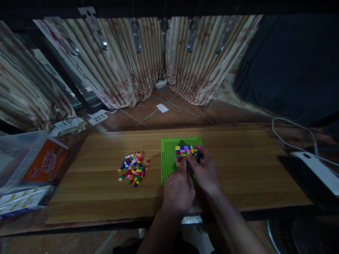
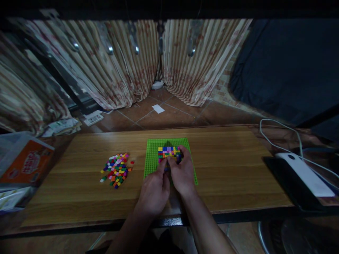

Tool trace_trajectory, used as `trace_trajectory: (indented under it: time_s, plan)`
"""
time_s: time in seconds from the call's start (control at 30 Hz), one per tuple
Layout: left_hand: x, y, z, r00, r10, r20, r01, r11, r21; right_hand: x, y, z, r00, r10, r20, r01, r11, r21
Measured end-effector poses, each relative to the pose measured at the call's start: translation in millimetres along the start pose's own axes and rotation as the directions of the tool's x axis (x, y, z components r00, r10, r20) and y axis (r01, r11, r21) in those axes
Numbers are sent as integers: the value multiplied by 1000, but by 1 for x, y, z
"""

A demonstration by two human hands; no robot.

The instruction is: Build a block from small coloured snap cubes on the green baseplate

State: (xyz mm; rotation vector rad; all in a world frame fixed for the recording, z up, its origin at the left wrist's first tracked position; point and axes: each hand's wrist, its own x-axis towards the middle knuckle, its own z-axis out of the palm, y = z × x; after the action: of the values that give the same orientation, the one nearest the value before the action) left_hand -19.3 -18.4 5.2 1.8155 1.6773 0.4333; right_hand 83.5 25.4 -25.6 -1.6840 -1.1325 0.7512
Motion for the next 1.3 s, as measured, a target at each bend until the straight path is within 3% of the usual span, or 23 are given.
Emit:
trace_trajectory:
  time_s: [0.53,0.9,1.03,1.17,1.3]
  plan:
    - [-5,-4,6,994,82,-75,-93,983,-157,-2,-2,-2,1000,3,28,3,976,-217]
    - [-8,-7,6,993,98,-66,-109,975,-193,2,2,-10,992,80,97,-50,960,-277]
    - [-8,-7,7,995,84,-62,-94,980,-174,6,2,-14,984,131,118,-96,960,-262]
    - [-8,-4,7,996,66,-67,-77,980,-183,9,13,-14,986,93,135,-61,973,-223]
    - [-8,-1,8,998,-27,-52,19,987,-161,15,35,-13,992,50,118,-18,965,-261]
